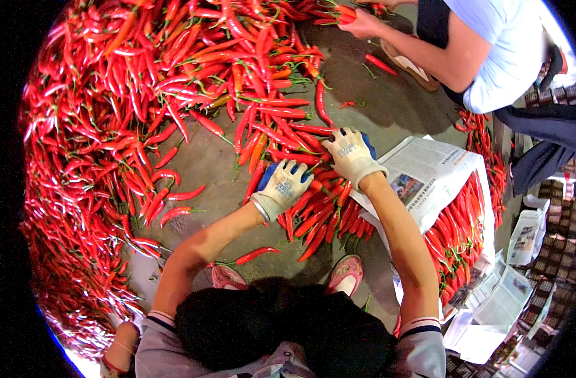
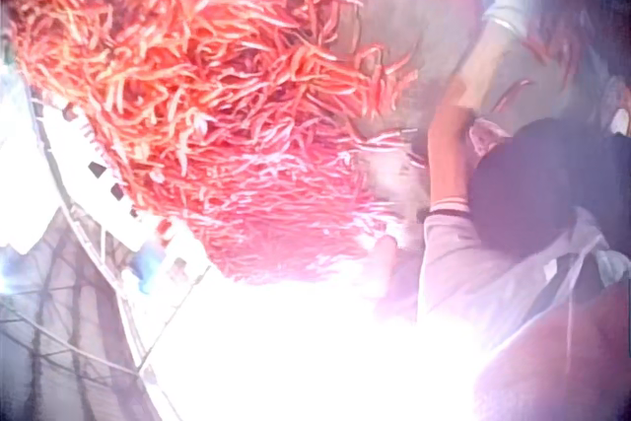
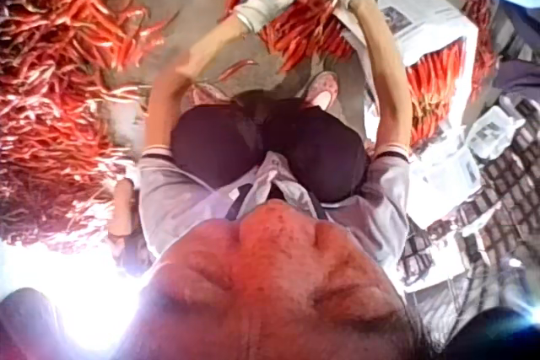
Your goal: The person sits on the floor and sorts red chili peppers from a large pile, placing them into a newspaper-lined box. They then lift the box, place it on a scale, and wrap the contents with newspaper.
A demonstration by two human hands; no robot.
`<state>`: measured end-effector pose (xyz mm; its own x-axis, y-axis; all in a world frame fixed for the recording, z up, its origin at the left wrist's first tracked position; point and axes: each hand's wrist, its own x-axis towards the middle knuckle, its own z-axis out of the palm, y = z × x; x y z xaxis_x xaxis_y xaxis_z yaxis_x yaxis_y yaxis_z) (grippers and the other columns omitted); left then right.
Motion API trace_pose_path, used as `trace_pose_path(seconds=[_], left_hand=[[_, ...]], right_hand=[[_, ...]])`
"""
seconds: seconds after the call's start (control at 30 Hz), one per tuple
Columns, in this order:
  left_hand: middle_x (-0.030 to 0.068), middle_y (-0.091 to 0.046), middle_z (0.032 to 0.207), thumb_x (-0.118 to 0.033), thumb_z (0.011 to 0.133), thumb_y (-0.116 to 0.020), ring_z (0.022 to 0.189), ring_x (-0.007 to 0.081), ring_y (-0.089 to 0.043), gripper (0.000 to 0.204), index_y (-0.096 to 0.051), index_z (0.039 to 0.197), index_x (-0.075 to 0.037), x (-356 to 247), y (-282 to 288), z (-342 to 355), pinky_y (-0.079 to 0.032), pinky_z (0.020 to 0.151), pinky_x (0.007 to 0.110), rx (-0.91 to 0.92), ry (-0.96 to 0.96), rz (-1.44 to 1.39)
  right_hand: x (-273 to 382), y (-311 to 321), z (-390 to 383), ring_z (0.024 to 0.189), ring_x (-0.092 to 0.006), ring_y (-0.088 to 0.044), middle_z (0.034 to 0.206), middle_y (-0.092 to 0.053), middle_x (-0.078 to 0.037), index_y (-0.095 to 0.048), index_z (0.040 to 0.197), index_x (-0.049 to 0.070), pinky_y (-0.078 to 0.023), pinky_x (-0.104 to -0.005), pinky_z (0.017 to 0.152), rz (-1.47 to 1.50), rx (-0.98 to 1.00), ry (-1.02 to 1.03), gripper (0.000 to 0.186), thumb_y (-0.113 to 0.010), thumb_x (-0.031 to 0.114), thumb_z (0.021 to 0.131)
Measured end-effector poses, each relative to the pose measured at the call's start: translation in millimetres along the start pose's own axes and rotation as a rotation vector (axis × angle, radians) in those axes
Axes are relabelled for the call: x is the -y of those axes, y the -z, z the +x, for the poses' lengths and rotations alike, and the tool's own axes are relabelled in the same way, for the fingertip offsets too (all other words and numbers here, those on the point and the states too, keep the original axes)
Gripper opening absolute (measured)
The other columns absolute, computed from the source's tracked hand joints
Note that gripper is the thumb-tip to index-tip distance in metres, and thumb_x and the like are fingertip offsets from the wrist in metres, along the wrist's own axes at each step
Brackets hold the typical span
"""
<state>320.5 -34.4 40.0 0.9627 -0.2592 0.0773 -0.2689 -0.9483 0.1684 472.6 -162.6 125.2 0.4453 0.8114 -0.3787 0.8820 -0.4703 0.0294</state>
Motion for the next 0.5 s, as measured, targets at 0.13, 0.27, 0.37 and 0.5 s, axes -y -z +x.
trace_pose_path(seconds=[0.13,0.27,0.37,0.5], left_hand=[[0.0139,-0.055,0.118,-0.020,0.076,-0.062,0.112,0.0328,-0.053,0.040,-0.059,0.115,-0.011,4.4,23.2,-42.2,-0.043,0.095,0.045,-0.076,0.003,-0.193],[0.0135,-0.056,0.109,-0.023,0.075,-0.069,0.095,0.0347,-0.059,0.049,-0.056,0.121,-0.015,28.8,57.4,-63.3,-0.050,0.082,0.045,-0.179,0.249,-0.569],[0.0160,-0.056,0.106,-0.021,0.076,-0.069,0.090,0.0360,-0.061,0.048,-0.056,0.121,-0.012,54.5,64.3,-36.1,-0.051,0.075,0.045,-0.256,0.291,-0.583],[0.0174,-0.057,0.108,-0.016,0.074,-0.068,0.094,0.0350,-0.062,0.040,-0.057,0.112,-0.007,80.8,33.8,9.4,-0.052,0.079,0.043,0.008,0.198,-0.334]], right_hand=[[-22.1,-3.8,-5.8,0.119,-0.0308,-0.048,0.121,-0.056,-0.013,-0.059,0.120,0.015,-0.035,-0.0463,0.103,-0.013,0.079,0.092,0.051,-0.073,0.024,0.072],[-30.0,19.9,-29.5,0.103,-0.0242,-0.057,0.107,-0.060,-0.010,-0.054,0.121,0.005,-0.042,-0.0397,0.094,0.425,-0.247,0.024,0.042,-0.065,0.018,0.083],[-25.2,11.5,-28.2,0.089,-0.0170,-0.058,0.099,-0.060,-0.006,-0.053,0.123,0.003,-0.047,-0.0311,0.084,1.239,-0.356,-0.151,0.034,-0.056,0.012,0.090],[3.6,-0.8,-6.5,0.078,-0.0102,-0.057,0.089,-0.060,-0.002,-0.056,0.117,0.000,-0.048,-0.0257,0.074,1.545,-0.514,-0.317,0.027,-0.053,0.011,0.093]])
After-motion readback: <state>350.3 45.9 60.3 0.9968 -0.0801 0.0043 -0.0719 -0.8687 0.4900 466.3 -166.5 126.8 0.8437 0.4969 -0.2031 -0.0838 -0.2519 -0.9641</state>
